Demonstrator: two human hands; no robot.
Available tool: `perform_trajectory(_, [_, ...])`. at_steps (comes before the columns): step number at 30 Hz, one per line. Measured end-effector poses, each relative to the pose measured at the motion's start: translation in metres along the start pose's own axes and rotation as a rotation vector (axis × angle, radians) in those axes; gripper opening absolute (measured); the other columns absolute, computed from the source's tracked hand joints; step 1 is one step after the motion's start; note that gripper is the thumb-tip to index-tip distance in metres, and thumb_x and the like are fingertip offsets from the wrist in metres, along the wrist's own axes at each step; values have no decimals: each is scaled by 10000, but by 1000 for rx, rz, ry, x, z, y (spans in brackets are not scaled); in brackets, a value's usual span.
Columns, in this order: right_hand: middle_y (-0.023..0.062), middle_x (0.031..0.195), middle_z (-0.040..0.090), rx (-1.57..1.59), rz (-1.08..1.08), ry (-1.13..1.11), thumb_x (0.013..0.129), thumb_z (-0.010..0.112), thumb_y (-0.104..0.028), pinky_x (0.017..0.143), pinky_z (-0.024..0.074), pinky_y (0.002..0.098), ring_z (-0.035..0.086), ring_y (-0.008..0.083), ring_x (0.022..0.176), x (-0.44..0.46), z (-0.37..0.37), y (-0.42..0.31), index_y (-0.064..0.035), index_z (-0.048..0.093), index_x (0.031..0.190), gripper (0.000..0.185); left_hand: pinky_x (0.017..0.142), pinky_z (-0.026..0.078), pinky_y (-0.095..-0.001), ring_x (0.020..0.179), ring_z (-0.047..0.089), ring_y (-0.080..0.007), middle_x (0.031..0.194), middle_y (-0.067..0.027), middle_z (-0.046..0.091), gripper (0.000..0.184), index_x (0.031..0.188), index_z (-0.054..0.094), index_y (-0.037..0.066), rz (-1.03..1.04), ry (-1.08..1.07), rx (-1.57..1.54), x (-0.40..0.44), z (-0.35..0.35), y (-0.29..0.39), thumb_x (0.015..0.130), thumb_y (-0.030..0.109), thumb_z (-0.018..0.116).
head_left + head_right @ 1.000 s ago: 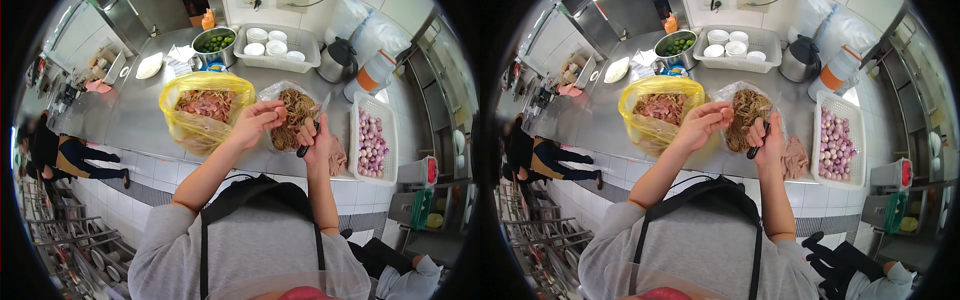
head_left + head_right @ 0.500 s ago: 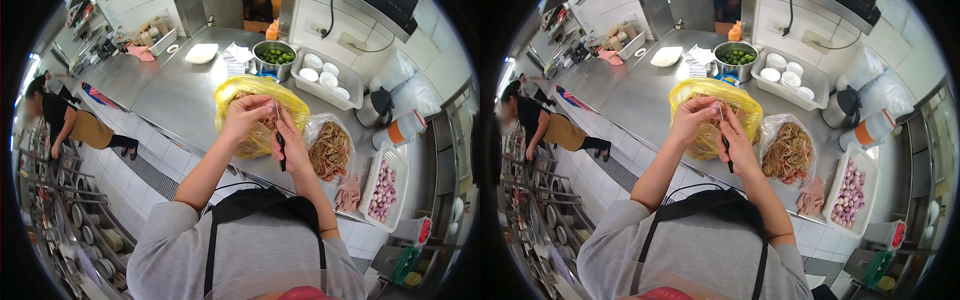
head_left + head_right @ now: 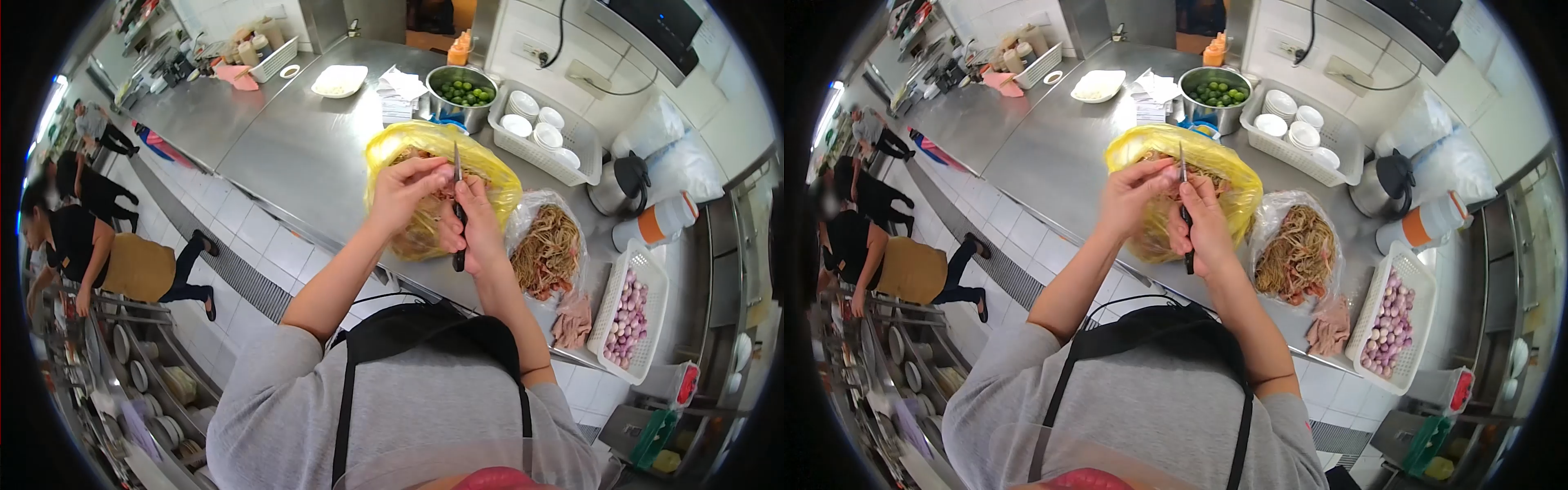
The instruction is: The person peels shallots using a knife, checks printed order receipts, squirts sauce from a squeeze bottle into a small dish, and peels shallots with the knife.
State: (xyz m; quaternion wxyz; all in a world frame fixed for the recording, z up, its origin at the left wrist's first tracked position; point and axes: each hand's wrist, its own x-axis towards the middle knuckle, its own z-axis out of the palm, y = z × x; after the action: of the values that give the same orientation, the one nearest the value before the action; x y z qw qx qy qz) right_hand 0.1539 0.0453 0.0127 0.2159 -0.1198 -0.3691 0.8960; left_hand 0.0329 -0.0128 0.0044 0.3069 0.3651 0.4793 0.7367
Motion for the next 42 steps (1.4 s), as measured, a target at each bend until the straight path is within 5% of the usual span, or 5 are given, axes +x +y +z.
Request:
perform_trajectory(4, [7,477,335,29,-15,-40,911,386,-264,291,249,205,288,80,305,1,0,0,-166,401,973,118,689,466,-220,789,571,-99,948,-61,608,229,1022,570,-28,-202,-54,-496,7,-5,-13,834,97,535])
perform_trajectory(20, [-1,518,371,-112,-150,49,908,397,-226,320,264,183,312,54,346,-10,-21,-13,-125,414,1060,183,704,508,-238,831,585,-122,930,-65,597,251,1021,544,25,-176,-5,-528,7,-9,-12,773,7,581])
perform_trajectory(23, [-56,590,361,-739,-89,169,899,399,-148,403,274,175,324,26,462,-9,-21,-18,-84,261,1325,452,686,509,-241,804,593,-125,901,-65,606,257,1013,550,20,-176,-3,-422,8,-8,-9,761,-2,593])
perform_trajectory(32, [-58,589,349,-697,-142,-43,905,395,-156,434,282,166,311,18,481,-12,-7,-18,-114,265,1334,450,644,502,-258,711,606,-157,841,-84,616,257,984,562,-3,-102,-83,-408,13,-6,-17,734,-29,613])
perform_trajectory(42, [-66,588,352,-591,-214,131,907,397,-146,419,264,161,288,12,466,-4,-14,-11,-130,358,1293,388,733,507,-292,817,597,-167,934,-108,599,266,1033,543,-15,-130,-148,-518,13,-5,-13,769,-30,563])
